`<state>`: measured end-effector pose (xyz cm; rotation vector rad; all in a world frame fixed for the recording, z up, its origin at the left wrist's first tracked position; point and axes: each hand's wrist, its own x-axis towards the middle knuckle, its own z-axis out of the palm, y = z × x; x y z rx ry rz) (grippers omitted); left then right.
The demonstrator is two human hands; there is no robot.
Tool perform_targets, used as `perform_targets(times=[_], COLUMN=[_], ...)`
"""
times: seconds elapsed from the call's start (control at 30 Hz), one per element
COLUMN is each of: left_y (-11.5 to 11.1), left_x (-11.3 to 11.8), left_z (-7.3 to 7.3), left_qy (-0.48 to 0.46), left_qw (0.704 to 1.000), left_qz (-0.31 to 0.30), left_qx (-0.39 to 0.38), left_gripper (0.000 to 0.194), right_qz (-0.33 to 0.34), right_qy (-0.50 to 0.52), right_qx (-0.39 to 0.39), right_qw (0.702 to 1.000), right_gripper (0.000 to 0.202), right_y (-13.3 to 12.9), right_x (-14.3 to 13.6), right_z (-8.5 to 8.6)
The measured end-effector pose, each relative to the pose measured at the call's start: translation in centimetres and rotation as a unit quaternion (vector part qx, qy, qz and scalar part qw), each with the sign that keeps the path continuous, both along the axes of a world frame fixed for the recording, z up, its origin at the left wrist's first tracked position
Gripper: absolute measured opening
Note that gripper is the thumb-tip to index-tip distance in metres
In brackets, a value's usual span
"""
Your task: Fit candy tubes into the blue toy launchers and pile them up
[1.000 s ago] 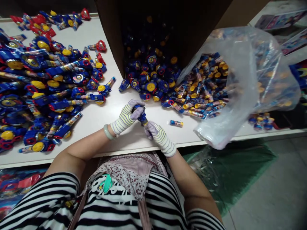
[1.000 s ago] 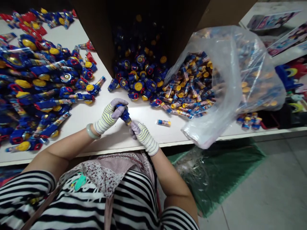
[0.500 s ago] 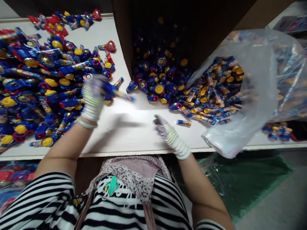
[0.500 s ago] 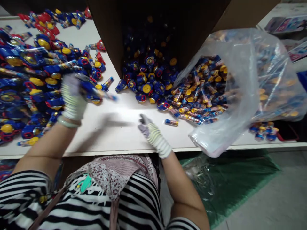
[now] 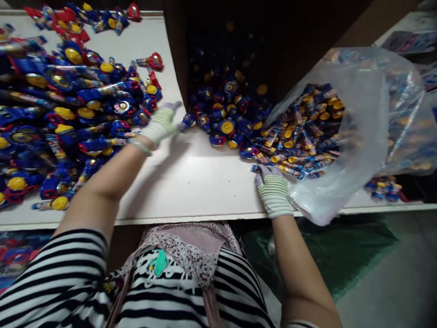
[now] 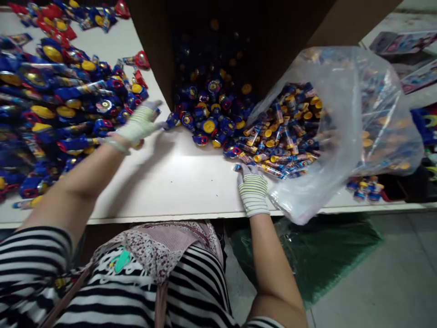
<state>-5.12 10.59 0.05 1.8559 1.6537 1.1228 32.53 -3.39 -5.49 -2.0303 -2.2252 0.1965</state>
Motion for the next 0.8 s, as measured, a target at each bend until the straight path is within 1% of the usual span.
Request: perform_targets(times=[0.03, 0.1, 0.17, 0.2, 0.23, 0.27, 0.33, 0.37, 0.4, 0.47, 0.53, 0.57, 0.6, 0.7, 0.8], left_y=[0.9, 2.6, 3.5, 3.5, 3.1, 2.2, -0.5, -2.3, -4.2, -7.8, -10.7, -11.7, -12.4, -13.1, -13.2], left_x=[0.4, 1.5, 2.3, 2.4, 2.3, 2.0, 1.1, 0.7, 0.5, 0.9, 2.3, 3.3, 4.3, 6.6, 7.3], left_z=[-0.6, -1.5, -2.3, -2.7, -3.0, -3.3, -3.9, -4.0, -4.1, -4.1, -3.9, -3.8, -3.8, -3.6, -3.3], left_qy=[0.042, 0.145, 0.210, 0.206, 0.169, 0.109, -0.051, -0.139, -0.224, -0.365, -0.453, -0.474, -0.482, -0.475, -0.438], left_qw=[0.998, 0.980, 0.959, 0.956, 0.962, 0.969, 0.970, 0.961, 0.946, 0.903, 0.861, 0.851, 0.849, 0.864, 0.889], left_qz=[-0.001, 0.000, 0.008, 0.009, 0.013, 0.022, 0.048, 0.054, 0.047, -0.005, -0.053, -0.063, -0.062, -0.049, -0.039], left_qx=[-0.045, -0.137, -0.192, -0.207, -0.214, -0.222, -0.234, -0.232, -0.227, -0.228, -0.226, -0.219, -0.206, -0.160, -0.130], left_gripper=[0.068, 0.082, 0.081, 0.076, 0.068, 0.061, 0.051, 0.048, 0.047, 0.051, 0.058, 0.059, 0.058, 0.051, 0.051], right_qz=[-0.011, -0.023, -0.014, -0.010, -0.009, -0.012, -0.010, -0.001, 0.014, 0.046, 0.070, 0.086, 0.105, 0.141, 0.127], right_qy=[-0.027, -0.063, -0.066, -0.048, -0.015, 0.032, 0.132, 0.162, 0.170, 0.140, 0.120, 0.131, 0.150, 0.181, 0.135], right_qx=[-0.008, -0.027, -0.036, -0.030, -0.016, 0.000, 0.022, 0.016, -0.004, -0.062, -0.106, -0.115, -0.116, -0.098, -0.097], right_qw=[1.000, 0.997, 0.997, 0.998, 1.000, 0.999, 0.991, 0.987, 0.985, 0.987, 0.985, 0.981, 0.976, 0.968, 0.978], right_gripper=[0.048, 0.047, 0.040, 0.036, 0.033, 0.032, 0.034, 0.036, 0.038, 0.041, 0.039, 0.038, 0.038, 0.038, 0.041], right_y=[0.6, 1.4, 1.6, 1.5, 1.1, 0.7, -0.3, -0.8, -1.3, -1.9, -2.2, -2.3, -2.3, -2.5, -2.7], right_x=[-0.5, -1.3, -1.5, -1.4, -1.2, -1.0, -0.6, -0.5, -0.7, -1.6, -3.4, -4.7, -6.0, -9.6, -11.7], right_z=[0.3, 0.7, 0.8, 0.7, 0.4, 0.1, -0.8, -1.2, -1.5, -1.5, -0.7, -0.1, 0.5, 2.3, 3.5])
